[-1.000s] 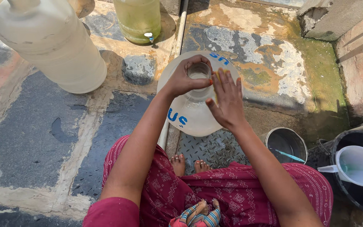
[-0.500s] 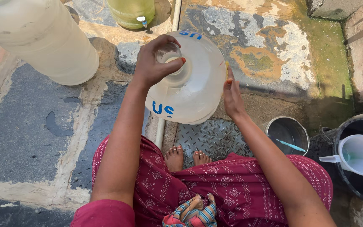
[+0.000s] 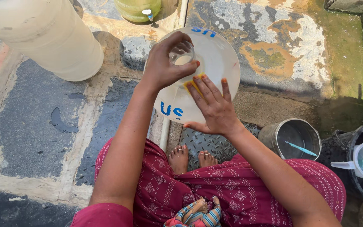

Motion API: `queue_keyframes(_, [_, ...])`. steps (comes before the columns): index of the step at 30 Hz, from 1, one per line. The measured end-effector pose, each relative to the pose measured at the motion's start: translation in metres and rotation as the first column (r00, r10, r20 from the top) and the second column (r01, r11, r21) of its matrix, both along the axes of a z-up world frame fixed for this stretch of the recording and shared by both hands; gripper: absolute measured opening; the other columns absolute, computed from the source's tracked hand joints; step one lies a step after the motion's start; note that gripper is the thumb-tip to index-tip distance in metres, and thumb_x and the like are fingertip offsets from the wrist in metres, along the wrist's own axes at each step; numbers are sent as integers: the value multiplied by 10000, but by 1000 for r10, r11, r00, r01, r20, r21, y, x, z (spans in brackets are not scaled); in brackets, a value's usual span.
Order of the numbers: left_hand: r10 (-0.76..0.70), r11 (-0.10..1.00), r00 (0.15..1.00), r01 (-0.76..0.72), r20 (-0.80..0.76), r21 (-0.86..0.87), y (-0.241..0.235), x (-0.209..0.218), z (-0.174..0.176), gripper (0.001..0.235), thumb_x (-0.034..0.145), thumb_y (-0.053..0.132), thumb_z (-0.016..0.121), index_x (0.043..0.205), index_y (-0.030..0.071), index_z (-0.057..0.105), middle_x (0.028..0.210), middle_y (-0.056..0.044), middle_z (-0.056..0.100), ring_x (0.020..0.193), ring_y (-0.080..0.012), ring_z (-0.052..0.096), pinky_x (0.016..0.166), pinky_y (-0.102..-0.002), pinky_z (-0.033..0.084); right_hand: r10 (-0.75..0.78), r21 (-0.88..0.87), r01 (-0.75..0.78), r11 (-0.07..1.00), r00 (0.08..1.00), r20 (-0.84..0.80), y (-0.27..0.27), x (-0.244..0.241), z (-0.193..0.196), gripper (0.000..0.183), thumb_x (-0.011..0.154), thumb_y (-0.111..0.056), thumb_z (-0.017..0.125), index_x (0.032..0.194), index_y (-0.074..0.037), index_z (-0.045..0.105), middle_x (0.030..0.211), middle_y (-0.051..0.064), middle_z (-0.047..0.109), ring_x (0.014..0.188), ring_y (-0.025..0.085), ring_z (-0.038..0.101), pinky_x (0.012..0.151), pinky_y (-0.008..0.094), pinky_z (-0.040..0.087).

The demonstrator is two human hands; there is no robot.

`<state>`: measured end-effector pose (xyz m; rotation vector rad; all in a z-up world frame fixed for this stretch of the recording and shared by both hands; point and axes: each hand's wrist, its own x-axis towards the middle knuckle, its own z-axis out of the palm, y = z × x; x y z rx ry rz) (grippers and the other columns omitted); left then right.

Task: The person cleans the neck and exterior of a large plastic water jug using a toothbrush and a sponge, periodically dipping the tools into a bucket of water.

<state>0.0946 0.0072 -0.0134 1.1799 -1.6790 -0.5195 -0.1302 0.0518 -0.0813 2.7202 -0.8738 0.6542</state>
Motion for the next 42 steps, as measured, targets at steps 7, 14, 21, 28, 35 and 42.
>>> queue_keyframes(7, [-98,995,994,97,-39,-38,7,-3,5,436,758,259,817,1110,64,648,1023,-73,739,1021,-197,750,968,-341,580,-66,185,46,982,993,100,-31,-16,21,999,963,-753,471,1600,13,402,1649,212,405,1577,358,290,1268,601,-30])
queue_keyframes(14, [318,947,893,-286,317,-145,31,-6,22,415,681,300,832,1004,88,682,968,-117,700,857,-345,697,717,-452,549,-32,187,11,982,993,111,-22,3,22,1060,942,-797,449,1601,30,373,1653,242,345,1570,383,242,1251,603,-33])
queue_keyframes(21, [423,901,893,-397,154,-177,26,-26,4,322,812,312,790,1005,105,637,923,-53,669,758,-255,708,633,-387,553,-63,178,49,983,995,74,-19,5,23,1062,948,-793,437,1601,43,377,1661,245,342,1577,391,240,1256,600,-44])
queue_keyframes(28, [433,891,901,-429,-8,-145,17,-36,-11,299,812,313,767,1005,128,633,938,-18,692,828,-188,739,689,-348,583,-91,137,77,988,991,98,-14,-4,34,988,955,-744,461,1570,29,427,1614,251,396,1557,398,267,1269,603,-5])
queue_keyframes(35, [417,909,909,-418,-17,-10,5,-11,-27,357,777,355,774,1001,120,626,958,-48,704,863,-211,732,753,-348,600,-8,97,1,995,997,75,-1,6,31,959,924,-744,470,1566,-32,439,1589,225,411,1537,365,301,1282,592,2])
queue_keyframes(42, [464,843,856,-505,226,184,11,43,-41,473,661,487,752,1015,182,677,1011,-86,718,951,-276,716,786,-429,564,157,80,-160,984,987,39,8,26,23,875,879,-751,444,1573,-217,454,1594,143,445,1541,294,320,1307,596,-31])
